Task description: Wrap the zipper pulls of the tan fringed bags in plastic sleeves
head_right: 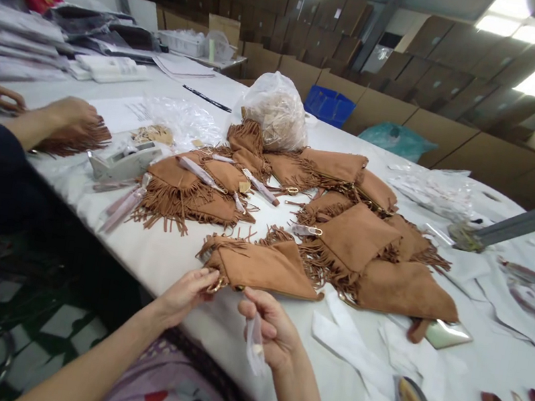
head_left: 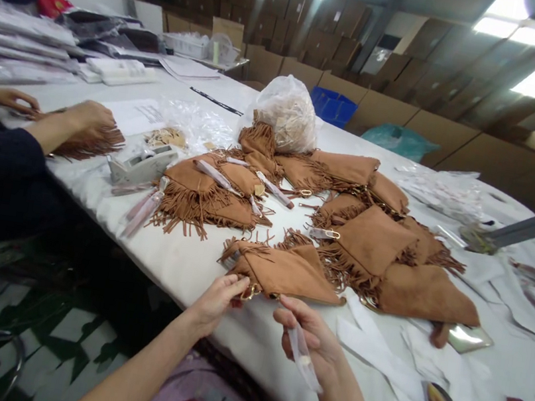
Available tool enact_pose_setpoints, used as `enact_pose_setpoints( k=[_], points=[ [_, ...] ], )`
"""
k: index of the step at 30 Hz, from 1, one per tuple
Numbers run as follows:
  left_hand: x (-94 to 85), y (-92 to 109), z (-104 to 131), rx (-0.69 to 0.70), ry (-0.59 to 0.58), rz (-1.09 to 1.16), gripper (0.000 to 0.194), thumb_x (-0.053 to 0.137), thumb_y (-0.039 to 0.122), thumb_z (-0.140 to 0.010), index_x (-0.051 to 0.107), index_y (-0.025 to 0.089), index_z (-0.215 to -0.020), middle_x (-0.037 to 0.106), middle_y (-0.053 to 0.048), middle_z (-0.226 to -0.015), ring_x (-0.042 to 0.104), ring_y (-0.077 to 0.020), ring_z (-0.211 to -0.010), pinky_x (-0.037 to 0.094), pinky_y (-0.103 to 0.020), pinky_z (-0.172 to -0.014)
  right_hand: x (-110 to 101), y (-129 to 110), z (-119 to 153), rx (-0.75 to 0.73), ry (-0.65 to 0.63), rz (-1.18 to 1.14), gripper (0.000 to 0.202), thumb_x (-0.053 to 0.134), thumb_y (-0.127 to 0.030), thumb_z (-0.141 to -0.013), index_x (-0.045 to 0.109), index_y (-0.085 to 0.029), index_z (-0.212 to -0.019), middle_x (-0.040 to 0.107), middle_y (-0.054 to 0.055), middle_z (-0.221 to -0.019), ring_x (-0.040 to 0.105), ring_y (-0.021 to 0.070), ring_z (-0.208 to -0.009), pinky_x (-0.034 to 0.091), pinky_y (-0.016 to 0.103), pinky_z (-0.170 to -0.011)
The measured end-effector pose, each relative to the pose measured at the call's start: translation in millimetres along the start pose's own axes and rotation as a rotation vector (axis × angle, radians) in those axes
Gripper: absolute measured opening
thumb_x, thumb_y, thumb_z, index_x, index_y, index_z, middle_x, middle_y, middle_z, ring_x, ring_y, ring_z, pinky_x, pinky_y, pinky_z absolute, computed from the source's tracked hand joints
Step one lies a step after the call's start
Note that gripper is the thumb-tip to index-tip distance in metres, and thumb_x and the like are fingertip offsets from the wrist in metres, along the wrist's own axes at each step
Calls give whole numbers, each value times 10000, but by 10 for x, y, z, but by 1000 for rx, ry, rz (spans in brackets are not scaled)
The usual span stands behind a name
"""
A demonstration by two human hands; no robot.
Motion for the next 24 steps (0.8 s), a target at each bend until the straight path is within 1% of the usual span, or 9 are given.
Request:
enact_pose_setpoints(
  k=[4,7,9,10,14,17,20,22,24],
  points=[
    [4,283,-14,177,28,-126,305,654,365,-786,608,140,-988,646,-57,-975,566,-181,-936,431,-264,-819,34,-130,29,10,-34,-41,427,371,-364,-907,500,-163,-554,213,-118,-238,146,23,-204,185,89,-283],
    [153,354,38,332,-114,-347,482,666,405,-770,536,156,-1162,570,-109,-1221,490,-245,-1151,364,-334,-988,55,-191,3,18,-133,-64,421,396,-371,-901,523,-150,-565,246,-113,-232,185,28,-193,251,97,-274],
    [222,273,53,378,-176,-483,592,719,424,-713,505,150,-1192,551,-137,-1251,476,-281,-1180,358,-379,-1009,71,-184,-18,36,-227,-75,411,414,-370,-895,545,-135,-584,273,-107,-232,211,35,-192,285,106,-266],
    [219,236,43,393,-160,-497,604,730,426,-701,497,155,-1187,558,-137,-1241,483,-283,-1174,363,-385,-1007,73,-165,-29,50,-261,-75,406,415,-362,-895,554,-127,-595,290,-104,-234,221,38,-192,292,110,-259],
    [196,242,-10,475,-37,-400,371,583,438,-826,523,167,-1073,626,-102,-1097,564,-224,-1044,424,-337,-930,-42,-176,-99,-48,-154,-87,341,424,-261,-883,538,-122,-593,436,-71,-324,248,22,-212,249,98,-231],
    [217,305,8,429,-18,-383,278,579,429,-834,545,162,-905,645,-38,-792,606,-149,-722,480,-247,-696,-89,-266,-97,-134,-83,-87,340,443,-234,-871,496,-133,-551,426,-78,-335,215,6,-216,226,88,-233],
    [204,330,136,250,-58,-213,263,586,397,-841,502,182,-969,537,59,-562,412,-57,-403,379,-173,-451,-129,-384,-76,-168,-53,-54,310,465,-236,-858,503,-135,-567,416,-87,-341,201,3,-226,216,87,-241],
    [200,317,281,107,-105,-33,299,580,351,-855,444,208,-1080,524,76,-558,335,-33,-367,353,-152,-430,-171,-406,-88,-178,-26,-27,290,490,-233,-839,500,-136,-566,441,-83,-368,205,1,-229,200,97,-238],
    [200,293,434,5,-153,94,345,580,282,-861,394,231,-1147,583,42,-638,416,-38,-418,417,-169,-499,-200,-308,-132,-182,-6,-5,294,527,-240,-818,487,-140,-544,441,-84,-376,196,-2,-228,187,111,-237]
  ],
)
Point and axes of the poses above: each hand's wrist, its own z-axis away from the middle knuckle, its own x-axis out of the palm, y = z × x, the point moved 8 cm from there along -z, towards the middle knuckle
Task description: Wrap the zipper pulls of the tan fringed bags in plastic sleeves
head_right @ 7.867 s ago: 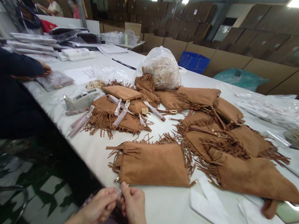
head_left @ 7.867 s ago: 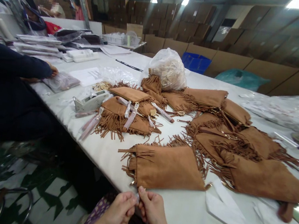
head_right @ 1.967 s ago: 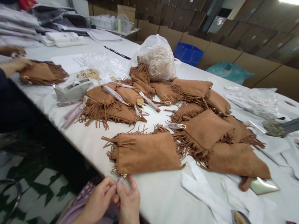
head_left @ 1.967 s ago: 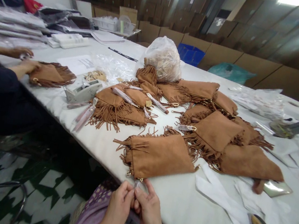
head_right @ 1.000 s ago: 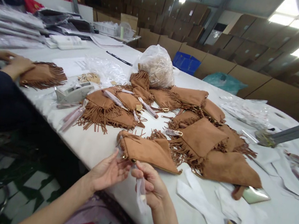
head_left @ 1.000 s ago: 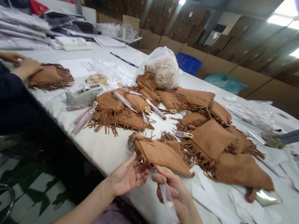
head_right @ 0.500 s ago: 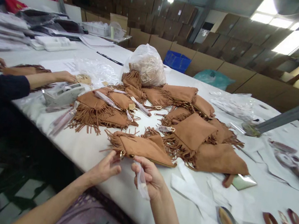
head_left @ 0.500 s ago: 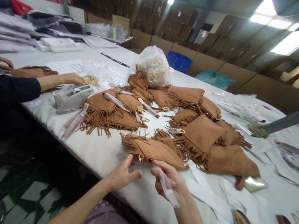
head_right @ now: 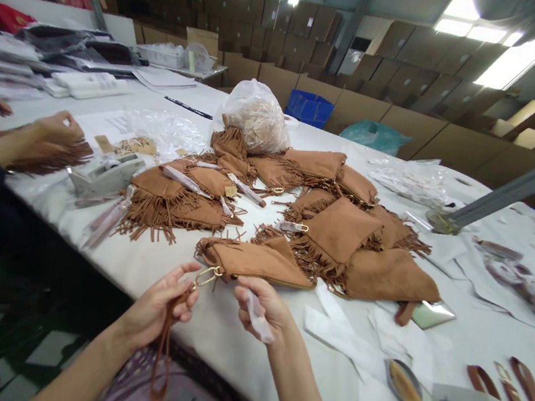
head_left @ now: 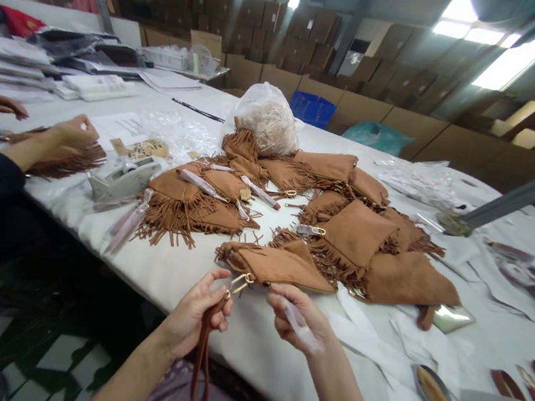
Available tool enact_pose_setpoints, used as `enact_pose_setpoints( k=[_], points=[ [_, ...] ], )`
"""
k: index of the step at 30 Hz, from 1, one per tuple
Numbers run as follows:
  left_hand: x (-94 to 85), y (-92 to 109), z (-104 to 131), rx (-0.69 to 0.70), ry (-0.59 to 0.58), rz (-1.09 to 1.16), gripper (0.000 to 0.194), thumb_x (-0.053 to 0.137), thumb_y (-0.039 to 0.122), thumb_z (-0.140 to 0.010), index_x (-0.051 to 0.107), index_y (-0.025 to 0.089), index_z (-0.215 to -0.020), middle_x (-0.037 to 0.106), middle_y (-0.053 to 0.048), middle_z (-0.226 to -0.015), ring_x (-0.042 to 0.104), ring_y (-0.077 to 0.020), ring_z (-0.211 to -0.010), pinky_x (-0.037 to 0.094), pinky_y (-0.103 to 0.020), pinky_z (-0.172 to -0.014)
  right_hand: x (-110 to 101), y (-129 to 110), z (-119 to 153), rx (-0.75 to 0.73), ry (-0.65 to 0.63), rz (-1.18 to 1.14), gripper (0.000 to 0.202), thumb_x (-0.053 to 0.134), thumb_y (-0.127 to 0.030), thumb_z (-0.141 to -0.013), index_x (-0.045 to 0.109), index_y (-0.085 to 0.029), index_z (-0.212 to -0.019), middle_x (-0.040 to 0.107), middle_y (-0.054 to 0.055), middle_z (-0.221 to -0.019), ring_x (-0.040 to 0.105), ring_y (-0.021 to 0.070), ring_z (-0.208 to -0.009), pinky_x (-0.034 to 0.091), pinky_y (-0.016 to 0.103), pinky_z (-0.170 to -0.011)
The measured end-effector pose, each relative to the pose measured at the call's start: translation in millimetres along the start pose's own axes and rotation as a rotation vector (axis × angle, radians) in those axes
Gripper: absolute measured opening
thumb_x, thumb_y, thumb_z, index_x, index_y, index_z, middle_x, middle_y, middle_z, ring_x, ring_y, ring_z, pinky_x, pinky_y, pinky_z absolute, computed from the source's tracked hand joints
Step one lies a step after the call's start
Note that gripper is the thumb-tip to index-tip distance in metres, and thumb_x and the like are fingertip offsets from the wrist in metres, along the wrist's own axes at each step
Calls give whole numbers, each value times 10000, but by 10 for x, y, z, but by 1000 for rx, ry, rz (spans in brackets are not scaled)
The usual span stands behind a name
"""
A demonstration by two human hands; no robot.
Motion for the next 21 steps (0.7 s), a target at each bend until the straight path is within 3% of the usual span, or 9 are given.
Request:
enact_pose_setpoints(
  k=[3,5,7,11,14,16,18,19,21],
  points=[
    [-69,-96,151,-71,7,115,321,580,198,-856,413,223,-1129,650,-24,-774,547,-65,-527,488,-223,-610,-112,317,11,-101,140,306,258,592,-297,-787,541,-132,-595,484,-74,-402,223,1,-242,189,128,-261],
    [-192,-232,192,-126,85,186,210,580,173,-847,478,177,-1030,667,-53,-809,583,-74,-549,504,-231,-626,-196,524,119,-216,304,729,192,620,-328,-768,626,-137,-777,574,-43,-474,379,44,-299,275,147,-311],
    [-302,-375,210,-176,170,231,146,583,152,-832,518,145,-963,679,-71,-810,616,-96,-580,514,-239,-636,-228,664,304,-333,471,1115,277,616,-346,-776,650,-159,-977,659,4,-581,572,131,-463,429,204,-443],
    [-264,-557,202,-218,207,220,213,604,141,-808,557,124,-1015,699,-98,-828,663,-149,-683,519,-264,-682,-45,615,734,-703,694,1442,501,613,-350,-789,543,-164,-1250,690,139,-1033,671,216,-772,541,289,-649],
    [-82,-675,199,-251,161,145,232,633,191,-796,577,125,-1011,700,-95,-843,662,-153,-683,510,-239,-643,441,528,903,-1019,481,1568,611,599,-247,-808,386,-218,-1380,510,159,-1335,663,185,-861,558,269,-700],
    [-12,-742,225,-259,143,63,247,636,246,-799,586,143,-1017,697,-79,-854,659,-158,-714,506,-230,-640,767,540,966,-1135,254,1628,511,541,-184,-849,431,-244,-1344,568,115,-1280,653,173,-906,549,250,-744],
    [-29,-748,263,-219,121,-145,264,609,331,-819,609,156,-1016,697,-68,-866,656,-178,-782,515,-244,-687,957,563,1022,-1183,100,1597,370,480,-168,-882,524,-222,-1245,681,80,-1068,655,167,-893,541,241,-766],
    [-60,-717,280,-174,103,-315,286,585,381,-831,628,160,-1007,699,-67,-871,653,-194,-815,519,-259,-719,974,556,1045,-1187,101,1544,305,472,-180,-888,563,-214,-1177,704,66,-958,659,165,-861,540,243,-764],
    [-102,-590,303,-16,55,-729,337,565,456,-825,672,176,-979,701,-70,-889,645,-231,-867,526,-303,-781,856,509,1081,-1172,238,1362,199,507,-229,-878,594,-212,-1056,702,50,-826,663,156,-750,546,239,-701]
  ],
)
Point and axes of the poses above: each hand's wrist, its own z-axis away from the middle knuckle, its own x-axis out of the palm, y = z × x, the point moved 8 cm from there along -z, towards the middle knuckle
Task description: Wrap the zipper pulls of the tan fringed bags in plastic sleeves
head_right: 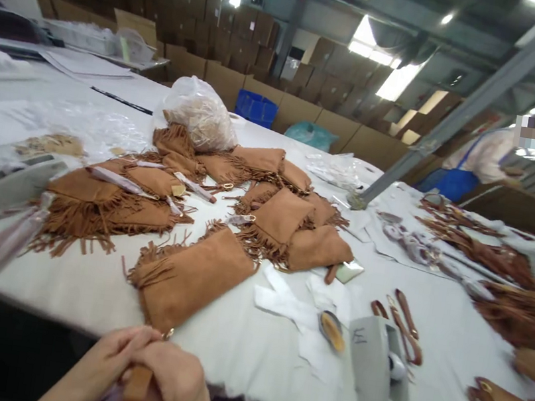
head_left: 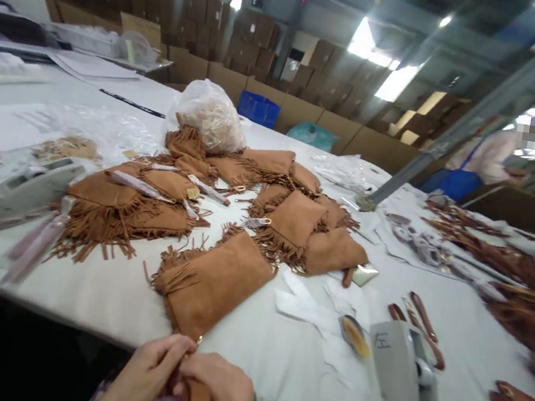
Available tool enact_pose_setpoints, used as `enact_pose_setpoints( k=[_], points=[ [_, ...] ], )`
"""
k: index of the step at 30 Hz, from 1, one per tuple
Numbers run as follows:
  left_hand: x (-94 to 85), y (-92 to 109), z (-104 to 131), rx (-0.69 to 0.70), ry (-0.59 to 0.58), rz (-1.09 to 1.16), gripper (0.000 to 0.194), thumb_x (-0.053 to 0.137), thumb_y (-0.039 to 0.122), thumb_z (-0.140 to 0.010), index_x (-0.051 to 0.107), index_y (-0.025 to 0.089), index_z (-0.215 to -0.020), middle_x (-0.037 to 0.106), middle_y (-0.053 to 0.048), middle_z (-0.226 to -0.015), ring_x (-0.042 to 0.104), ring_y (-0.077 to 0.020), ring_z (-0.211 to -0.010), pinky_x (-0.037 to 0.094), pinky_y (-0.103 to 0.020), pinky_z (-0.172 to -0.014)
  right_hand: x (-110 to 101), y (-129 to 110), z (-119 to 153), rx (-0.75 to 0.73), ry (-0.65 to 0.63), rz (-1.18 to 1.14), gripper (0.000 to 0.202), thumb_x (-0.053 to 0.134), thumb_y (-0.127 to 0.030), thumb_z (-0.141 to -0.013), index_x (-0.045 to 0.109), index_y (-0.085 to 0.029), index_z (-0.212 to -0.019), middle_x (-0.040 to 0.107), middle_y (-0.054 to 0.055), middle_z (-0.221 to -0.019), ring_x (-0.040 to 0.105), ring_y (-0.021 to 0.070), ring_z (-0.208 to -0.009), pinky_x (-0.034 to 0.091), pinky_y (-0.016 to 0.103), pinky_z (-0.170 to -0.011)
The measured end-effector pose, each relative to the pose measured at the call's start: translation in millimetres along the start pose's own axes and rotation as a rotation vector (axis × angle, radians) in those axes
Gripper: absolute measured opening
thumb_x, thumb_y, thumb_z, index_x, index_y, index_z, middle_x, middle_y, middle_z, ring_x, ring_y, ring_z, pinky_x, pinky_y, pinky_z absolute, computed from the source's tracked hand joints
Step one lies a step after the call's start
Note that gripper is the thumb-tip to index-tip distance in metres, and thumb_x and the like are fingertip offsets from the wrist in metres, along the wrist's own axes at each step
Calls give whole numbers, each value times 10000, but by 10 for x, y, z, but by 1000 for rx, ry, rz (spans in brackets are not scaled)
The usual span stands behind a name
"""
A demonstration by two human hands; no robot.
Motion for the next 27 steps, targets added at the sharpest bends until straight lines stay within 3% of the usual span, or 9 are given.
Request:
enact_pose_setpoints(
  k=[4,8,11,13,16,19,22,24,27],
  points=[
    [49,318,49,437,-36,-401,664,666,554,-703,527,242,-1273,591,-102,-1251,534,-295,-1155,447,-384,-986,-165,414,248,398,318,-299,246,528,-348,-874,502,-220,-1082,656,-3,-712,525,80,-392,430,175,-377],
    [551,546,14,559,-331,-313,650,611,428,-802,375,275,-1388,512,-70,-1359,507,-251,-1210,428,-324,-1004,-370,493,335,460,389,-198,238,480,-411,-887,578,-195,-898,618,4,-707,544,92,-507,440,189,-471],
    [806,625,-98,463,-331,-306,469,631,332,-798,558,270,-1256,656,-72,-1168,620,-241,-1048,479,-265,-912,-580,509,431,477,395,-10,310,472,-433,-883,625,-185,-775,606,17,-689,571,127,-627,464,221,-595],
    [878,609,-166,369,-287,-301,364,640,335,-787,649,264,-1145,723,-65,-837,669,-209,-746,520,-223,-727,-691,606,582,532,355,27,342,448,-451,-889,654,-186,-821,610,15,-662,558,123,-559,459,226,-564],
    [835,501,-266,238,-207,-211,280,632,380,-777,696,263,-1024,553,8,-486,491,-147,-415,425,-204,-456,-1130,861,993,695,436,158,363,432,-456,-893,659,-184,-976,635,24,-650,555,135,-489,465,244,-532],
    [741,354,-384,132,-201,-131,243,666,437,-729,698,239,-866,567,2,-531,480,-135,-423,388,-205,-429,-1938,1064,1448,834,594,560,357,429,-424,-889,677,-171,-929,690,96,-824,639,215,-733,491,304,-712],
    [695,289,-475,74,-270,-108,308,642,490,-747,631,189,-678,495,16,-479,407,-92,-400,317,-180,-399,-2620,1393,1742,1055,462,926,386,351,-334,-909,650,-118,-1025,680,151,-975,628,250,-918,449,338,-834],
    [677,258,-507,3,-296,-6,356,621,526,-759,591,178,-691,452,39,-477,314,-54,-364,235,-164,-364,-2900,1645,1863,1192,354,1033,405,379,-330,-896,606,-83,-1124,680,172,-972,633,265,-910,448,343,-798],
    [653,199,-513,-112,-263,212,388,658,550,-723,577,192,-849,463,58,-514,253,-27,-339,219,-154,-345,-3014,1939,1903,1243,253,1025,306,471,-284,-850,664,-105,-1008,707,133,-884,654,247,-837,442,301,-719]
  ],
)
Point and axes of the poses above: each hand's wrist, its own z-axis away from the middle knuckle, its own x-axis out of the palm, y = z × x, the point moved 8 cm from there along -z, towards the middle knuckle
